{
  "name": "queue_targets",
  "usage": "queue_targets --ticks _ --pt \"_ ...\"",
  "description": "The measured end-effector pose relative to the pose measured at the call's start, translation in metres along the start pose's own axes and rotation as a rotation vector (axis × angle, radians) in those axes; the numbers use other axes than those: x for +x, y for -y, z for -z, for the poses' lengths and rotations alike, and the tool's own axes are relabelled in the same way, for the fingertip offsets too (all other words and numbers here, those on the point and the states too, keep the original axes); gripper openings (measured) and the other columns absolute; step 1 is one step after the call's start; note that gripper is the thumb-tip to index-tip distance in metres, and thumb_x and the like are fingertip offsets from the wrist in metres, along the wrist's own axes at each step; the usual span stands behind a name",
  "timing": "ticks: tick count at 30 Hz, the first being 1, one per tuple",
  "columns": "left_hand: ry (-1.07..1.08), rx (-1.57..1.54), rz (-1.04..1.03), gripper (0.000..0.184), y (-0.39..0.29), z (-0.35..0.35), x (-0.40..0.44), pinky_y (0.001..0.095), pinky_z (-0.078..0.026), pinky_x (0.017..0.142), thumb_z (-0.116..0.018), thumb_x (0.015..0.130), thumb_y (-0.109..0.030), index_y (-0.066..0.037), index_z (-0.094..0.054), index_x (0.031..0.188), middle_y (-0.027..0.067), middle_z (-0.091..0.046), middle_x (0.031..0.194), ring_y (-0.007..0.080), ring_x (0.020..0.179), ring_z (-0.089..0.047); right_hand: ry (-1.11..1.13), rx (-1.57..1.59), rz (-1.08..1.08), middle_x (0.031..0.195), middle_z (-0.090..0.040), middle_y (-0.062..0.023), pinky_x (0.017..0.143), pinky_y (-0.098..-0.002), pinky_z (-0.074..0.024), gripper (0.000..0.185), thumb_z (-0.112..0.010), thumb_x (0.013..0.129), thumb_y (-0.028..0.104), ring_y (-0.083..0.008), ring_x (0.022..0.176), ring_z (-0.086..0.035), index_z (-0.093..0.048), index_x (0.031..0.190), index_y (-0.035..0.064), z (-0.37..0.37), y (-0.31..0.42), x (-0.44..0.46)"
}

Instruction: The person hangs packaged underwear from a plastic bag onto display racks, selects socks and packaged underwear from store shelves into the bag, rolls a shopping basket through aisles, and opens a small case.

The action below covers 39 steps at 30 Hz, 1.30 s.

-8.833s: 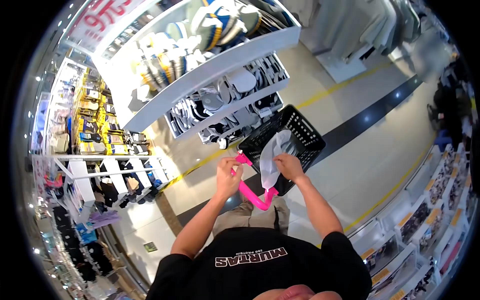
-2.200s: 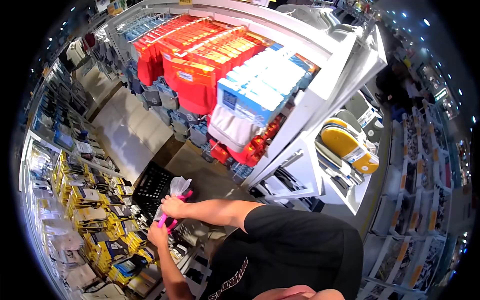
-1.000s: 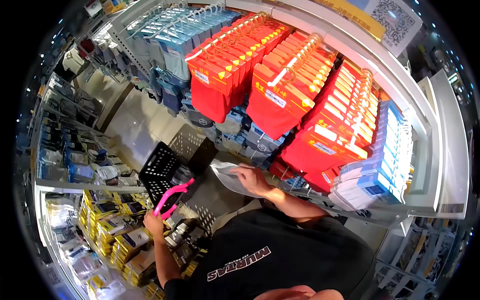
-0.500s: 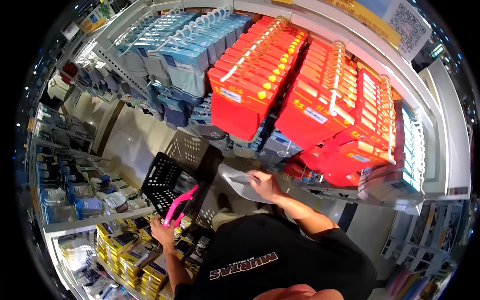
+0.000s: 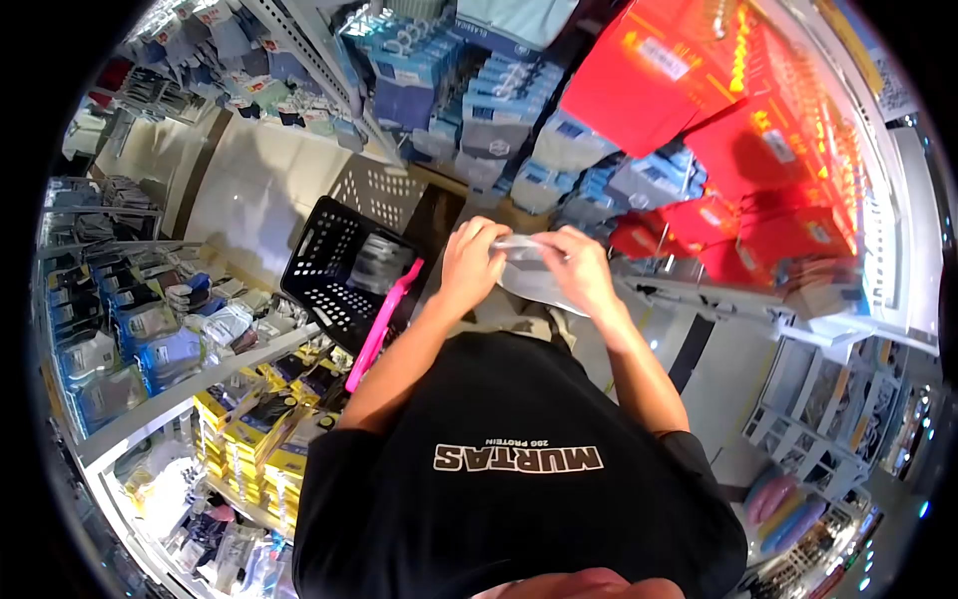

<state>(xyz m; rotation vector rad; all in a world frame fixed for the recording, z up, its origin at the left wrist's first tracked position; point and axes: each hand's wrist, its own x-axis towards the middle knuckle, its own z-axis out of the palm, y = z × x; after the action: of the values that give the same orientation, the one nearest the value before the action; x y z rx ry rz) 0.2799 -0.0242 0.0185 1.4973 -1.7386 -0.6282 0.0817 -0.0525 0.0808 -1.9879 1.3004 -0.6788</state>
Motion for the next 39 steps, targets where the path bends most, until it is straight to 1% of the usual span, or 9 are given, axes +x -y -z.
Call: queue_targets --ticks 5,9,13,18,21,30,33,36,39 --pt "0.089 -0.194 0.152 0.023 0.019 0.006 -0.001 0.0383 -0.050 0.083 -0.063 0.082 -0.001 -0.003 -0.067 0.105 0.0129 -0.064 0.102 0.0327 0.096 -0.063 -0.121 -0.156 -0.112 0.084 -0.064 -0.0112 0.076 -0.0431 -0.0521 0.022 -0.072 0.083 0.013 -0.0316 0.083 -0.065 -0.071 0.104 0.0069 -0.013 -0.006 -0.031" --pt "0.051 -0.173 0.238 0.020 0.035 0.012 -0.004 0.0378 -0.051 0.082 -0.062 0.085 -0.004 -0.001 -0.067 0.104 0.0145 -0.065 0.103 0.0331 0.096 -0.065 0.026 -0.311 -0.439 0.096 -0.069 -0.0130 0.083 -0.0440 -0.0521 0.023 -0.068 0.085 0.021 -0.0337 0.096 -0.066 -0.070 0.106 0.0111 -0.031 -0.050 -0.062" --pt "0.051 0.046 0.208 0.021 0.049 0.023 -0.012 0.0391 -0.050 0.078 -0.062 0.084 -0.007 -0.003 -0.066 0.104 0.0130 -0.065 0.098 0.0326 0.088 -0.064 -0.159 -0.174 -0.566 0.092 -0.071 -0.0140 0.078 -0.0439 -0.0529 0.019 -0.065 0.090 0.022 -0.0342 0.088 -0.068 -0.069 0.104 0.0103 -0.034 -0.066 -0.071" --pt "0.077 -0.138 0.267 0.017 0.058 0.018 -0.022 0.0389 -0.051 0.082 -0.066 0.086 -0.010 0.001 -0.067 0.099 0.0187 -0.068 0.098 0.0349 0.095 -0.066 -0.172 0.046 -0.389 0.088 -0.072 -0.0156 0.077 -0.0383 -0.0547 0.026 -0.070 0.089 0.025 -0.0282 0.085 -0.071 -0.067 0.106 0.0041 -0.029 -0.062 -0.059" --pt "0.100 -0.267 0.357 0.021 0.069 -0.002 -0.028 0.0374 -0.051 0.080 -0.072 0.082 -0.010 0.001 -0.065 0.099 0.0168 -0.069 0.094 0.0277 0.090 -0.067 -0.131 -0.018 -0.191 0.111 -0.065 -0.0131 0.087 -0.0347 -0.0516 0.047 -0.079 0.084 0.022 -0.0210 0.098 -0.063 -0.060 0.122 0.0000 -0.024 -0.037 -0.050" --pt "0.254 -0.363 0.402 0.030 0.037 -0.009 -0.061 0.0277 -0.045 0.063 -0.081 0.080 -0.016 -0.002 -0.055 0.081 0.0028 -0.059 0.072 0.0098 0.066 -0.051 -1.069 0.384 0.043 0.128 -0.057 -0.0174 0.103 -0.0381 -0.0463 0.068 -0.071 0.087 -0.002 -0.0231 0.117 -0.058 -0.034 0.143 -0.0045 0.164 0.005 0.010" --pt "0.314 -0.387 0.420 0.029 0.035 -0.009 -0.067 0.0284 -0.045 0.060 -0.082 0.080 -0.017 -0.002 -0.058 0.084 0.0030 -0.060 0.071 0.0094 0.064 -0.052 -1.122 0.312 -0.026 0.142 -0.047 -0.0174 0.105 -0.0339 -0.0442 0.082 -0.080 0.084 0.012 -0.0232 0.125 -0.052 -0.030 0.147 -0.0056 0.188 -0.011 0.042" --pt "0.389 -0.324 0.403 0.030 0.028 0.001 -0.069 0.0289 -0.046 0.059 -0.083 0.079 -0.019 -0.001 -0.059 0.086 0.0026 -0.060 0.070 0.0098 0.063 -0.052 -1.127 0.252 -0.293 0.134 -0.054 -0.0181 0.101 -0.0344 -0.0473 0.087 -0.082 0.081 0.013 -0.0227 0.119 -0.057 -0.027 0.146 -0.0078 0.209 -0.022 0.073" --pt "0.439 -0.328 0.381 0.035 0.037 0.002 -0.076 0.0289 -0.047 0.062 -0.084 0.077 -0.020 -0.001 -0.058 0.090 0.0021 -0.059 0.072 0.0104 0.065 -0.052 -1.051 0.532 -0.115 0.134 -0.055 -0.0213 0.096 -0.0346 -0.0503 0.100 -0.089 0.072 0.023 -0.0258 0.117 -0.059 -0.030 0.145 -0.0116 0.224 -0.023 0.087"
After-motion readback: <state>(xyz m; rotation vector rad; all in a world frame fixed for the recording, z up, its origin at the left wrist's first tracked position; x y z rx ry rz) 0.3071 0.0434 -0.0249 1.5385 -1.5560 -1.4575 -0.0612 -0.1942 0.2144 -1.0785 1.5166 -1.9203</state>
